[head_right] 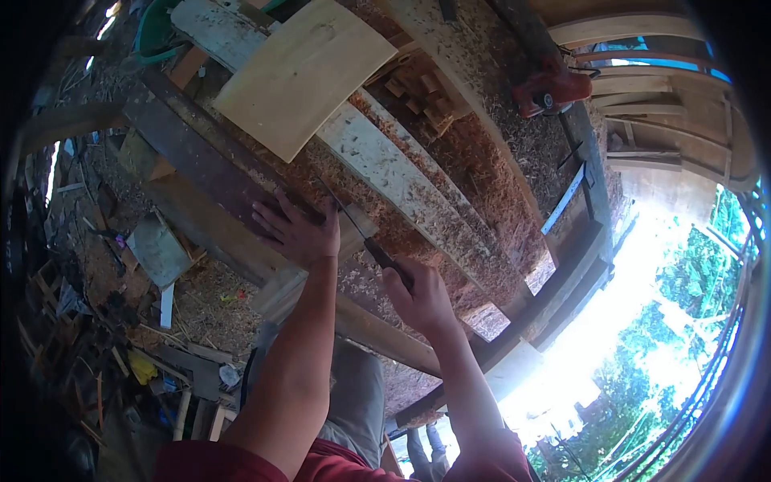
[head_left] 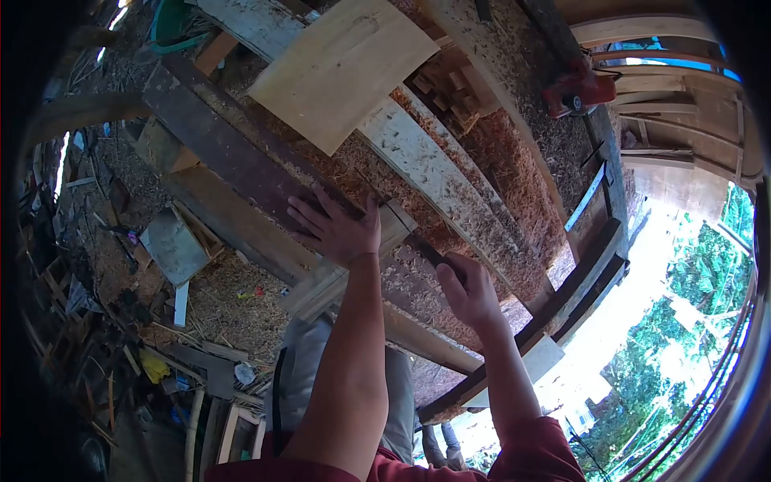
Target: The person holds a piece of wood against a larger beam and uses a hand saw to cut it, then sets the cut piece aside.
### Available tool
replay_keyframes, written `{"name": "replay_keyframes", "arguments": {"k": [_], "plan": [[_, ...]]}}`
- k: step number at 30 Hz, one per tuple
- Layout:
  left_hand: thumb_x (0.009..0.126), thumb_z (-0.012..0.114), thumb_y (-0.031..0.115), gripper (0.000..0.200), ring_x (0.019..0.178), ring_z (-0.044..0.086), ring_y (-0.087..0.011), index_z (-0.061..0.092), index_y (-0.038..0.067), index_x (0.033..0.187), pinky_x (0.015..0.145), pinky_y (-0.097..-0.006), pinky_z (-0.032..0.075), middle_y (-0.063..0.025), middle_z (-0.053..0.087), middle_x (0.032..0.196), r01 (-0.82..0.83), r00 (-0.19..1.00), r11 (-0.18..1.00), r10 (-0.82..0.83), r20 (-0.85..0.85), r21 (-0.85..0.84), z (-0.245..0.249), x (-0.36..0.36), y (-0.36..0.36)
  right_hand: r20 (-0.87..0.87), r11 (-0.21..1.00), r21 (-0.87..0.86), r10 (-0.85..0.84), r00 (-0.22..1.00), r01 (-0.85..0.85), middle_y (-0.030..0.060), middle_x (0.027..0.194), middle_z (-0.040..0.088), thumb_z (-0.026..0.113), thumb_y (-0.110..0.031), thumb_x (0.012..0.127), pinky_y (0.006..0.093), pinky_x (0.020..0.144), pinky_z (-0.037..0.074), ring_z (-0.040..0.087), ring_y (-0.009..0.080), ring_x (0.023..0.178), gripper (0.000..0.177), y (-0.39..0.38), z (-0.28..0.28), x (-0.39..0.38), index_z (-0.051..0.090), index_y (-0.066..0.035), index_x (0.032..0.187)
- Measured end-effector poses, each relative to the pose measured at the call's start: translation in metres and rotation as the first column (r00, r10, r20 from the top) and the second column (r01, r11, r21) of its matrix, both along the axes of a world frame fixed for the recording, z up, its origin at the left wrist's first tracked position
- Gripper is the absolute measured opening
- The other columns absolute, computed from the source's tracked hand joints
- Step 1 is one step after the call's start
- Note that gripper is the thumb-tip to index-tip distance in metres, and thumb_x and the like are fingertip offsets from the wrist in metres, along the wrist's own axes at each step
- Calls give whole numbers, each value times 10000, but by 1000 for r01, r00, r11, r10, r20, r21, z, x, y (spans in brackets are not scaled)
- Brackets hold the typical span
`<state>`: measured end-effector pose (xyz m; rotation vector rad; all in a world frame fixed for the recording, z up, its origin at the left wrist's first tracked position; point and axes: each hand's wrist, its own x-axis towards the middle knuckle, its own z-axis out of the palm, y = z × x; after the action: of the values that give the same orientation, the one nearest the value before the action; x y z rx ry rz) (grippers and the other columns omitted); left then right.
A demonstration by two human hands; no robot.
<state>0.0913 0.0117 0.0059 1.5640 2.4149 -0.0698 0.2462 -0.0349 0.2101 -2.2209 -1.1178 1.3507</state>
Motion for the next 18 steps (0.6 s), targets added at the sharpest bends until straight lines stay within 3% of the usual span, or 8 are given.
{"name": "replay_keyframes", "arguments": {"k": [6,12,15,18], "plan": [[890,651,809,1115,1697,120,-471,318,171,1742,1307,-736,163,-294,108,1821,-2,1000,1000,3,26,-4,3,1,0,84,988,-134,94,992,-82,176,690,616,671,-295,1045,441,635,484,616,294,617,333,6,-1,3,690,9,910],[907,637,801,1106,1700,99,-475,294,175,1752,1302,-745,159,-294,84,1825,18,999,999,-17,28,-39,3,-2,1,123,980,-160,143,982,-123,201,726,647,683,-330,1036,475,664,499,623,365,646,348,17,5,2,713,3,937],[919,626,794,1090,1701,98,-473,295,176,1752,1299,-747,160,-292,85,1827,9,999,999,-7,41,-33,5,0,2,115,976,-102,203,972,-192,108,663,550,674,-296,1063,410,621,440,519,183,619,338,23,3,9,695,15,931],[929,614,793,1074,1703,96,-466,299,180,1752,1297,-750,160,-290,84,1828,1,999,1000,0,50,-28,5,-1,2,97,949,-232,240,966,-213,193,718,648,688,-359,1035,473,670,512,645,336,654,368,45,9,12,728,-5,941]]}}
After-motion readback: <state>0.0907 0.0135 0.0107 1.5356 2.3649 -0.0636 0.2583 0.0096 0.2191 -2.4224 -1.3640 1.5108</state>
